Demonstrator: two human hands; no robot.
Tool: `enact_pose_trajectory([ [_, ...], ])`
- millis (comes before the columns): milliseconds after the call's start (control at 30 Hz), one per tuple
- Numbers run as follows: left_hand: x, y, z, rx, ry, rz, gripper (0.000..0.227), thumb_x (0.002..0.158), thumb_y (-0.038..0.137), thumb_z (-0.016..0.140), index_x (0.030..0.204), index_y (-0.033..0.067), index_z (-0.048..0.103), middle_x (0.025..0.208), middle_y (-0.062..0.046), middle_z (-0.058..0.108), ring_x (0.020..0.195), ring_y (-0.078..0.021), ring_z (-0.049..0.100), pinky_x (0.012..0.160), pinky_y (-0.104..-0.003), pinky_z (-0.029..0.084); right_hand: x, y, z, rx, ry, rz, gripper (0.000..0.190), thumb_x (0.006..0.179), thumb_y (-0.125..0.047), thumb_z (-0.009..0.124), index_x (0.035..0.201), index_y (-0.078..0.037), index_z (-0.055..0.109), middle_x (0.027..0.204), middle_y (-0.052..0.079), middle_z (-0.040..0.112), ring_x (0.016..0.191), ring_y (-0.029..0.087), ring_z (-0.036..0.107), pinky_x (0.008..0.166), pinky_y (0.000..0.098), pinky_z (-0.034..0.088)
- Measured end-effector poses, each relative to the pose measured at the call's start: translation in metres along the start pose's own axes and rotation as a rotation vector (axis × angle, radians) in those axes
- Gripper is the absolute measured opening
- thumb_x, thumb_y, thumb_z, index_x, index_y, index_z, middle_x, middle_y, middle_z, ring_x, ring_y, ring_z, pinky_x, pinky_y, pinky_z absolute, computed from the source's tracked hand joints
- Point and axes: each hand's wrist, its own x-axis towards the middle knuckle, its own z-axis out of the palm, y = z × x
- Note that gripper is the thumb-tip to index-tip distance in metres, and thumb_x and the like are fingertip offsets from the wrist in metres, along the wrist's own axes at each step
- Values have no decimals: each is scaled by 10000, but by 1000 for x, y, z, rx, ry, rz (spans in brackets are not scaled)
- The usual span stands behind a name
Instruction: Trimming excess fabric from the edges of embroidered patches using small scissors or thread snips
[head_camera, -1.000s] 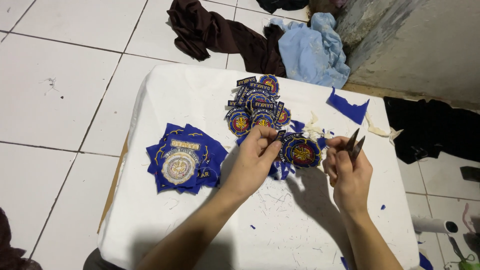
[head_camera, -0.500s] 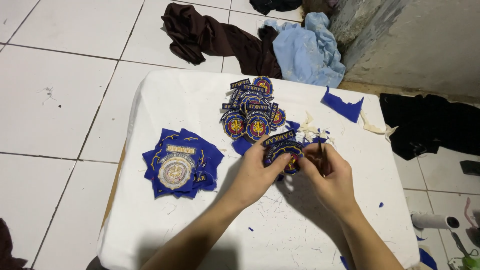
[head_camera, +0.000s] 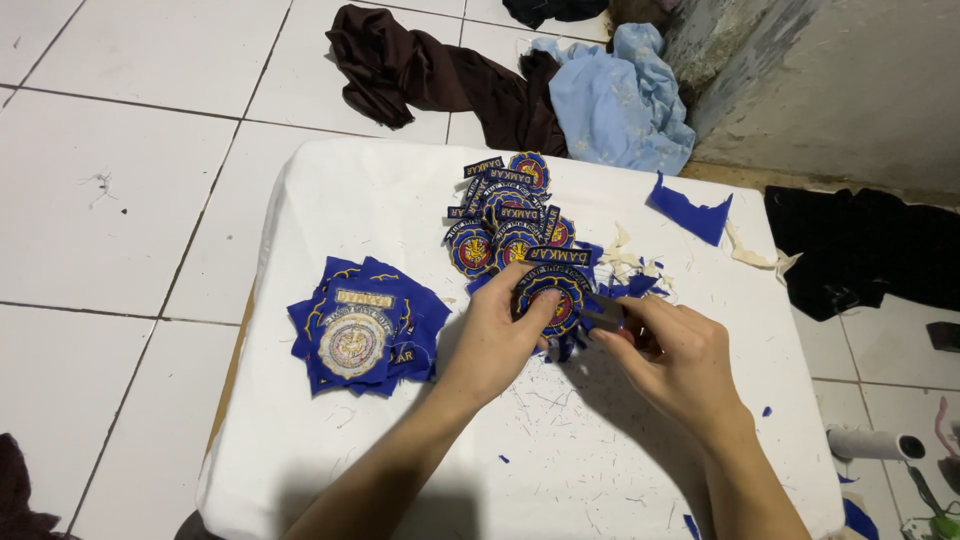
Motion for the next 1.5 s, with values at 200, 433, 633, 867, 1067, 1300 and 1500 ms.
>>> enact_pose_trajectory([
  [200,0,-2,0,-37,-28,-5,262,969,87,632,1162,-90,636,901,-207,688,764,-175,691,533,-233,625,1,-4,0,36,-7,27,231,794,-174,857,950,-35,758,606,94,724,514,227,663,450,295,520],
  [433,0,-2,-2,-49,-19,10,263,968,73,631,1165,-101,627,896,-208,672,759,-178,692,523,-234,628,0,-5,1,113,-22,52,229,780,-130,856,951,-18,754,600,117,731,524,244,689,458,312,553],
  [633,-9,19,-7,14,50,35,262,960,87,624,1149,-93,629,865,-194,680,696,-160,694,497,-236,627,-2,-3,1,126,-92,39,199,771,-133,850,918,-37,756,556,108,718,489,231,685,458,322,554],
  [867,-1,4,-1,44,23,40,240,963,66,618,1142,-93,643,848,-189,674,682,-159,674,506,-231,604,-2,-3,3,113,-96,43,215,771,-118,849,942,-26,757,569,121,725,492,235,692,466,324,557],
  [1067,-3,6,1,87,2,21,215,956,61,619,1109,-84,660,798,-188,680,615,-156,668,471,-230,579,-4,-3,7,100,-95,46,199,777,-134,851,927,-38,762,561,105,726,483,222,684,456,310,545],
  [1300,0,6,1,134,1,-11,226,944,70,633,1119,-65,676,830,-207,701,727,-191,697,559,-262,607,-10,18,12,185,30,76,136,849,-150,823,936,-64,764,568,90,694,486,208,622,473,316,510],
  [1500,1,-6,0,253,-54,-23,245,913,88,683,1134,-19,675,939,-241,735,915,-321,753,688,-374,634,-7,45,28,381,155,192,190,956,-190,736,1072,-43,704,633,78,615,594,152,535,544,287,468],
])
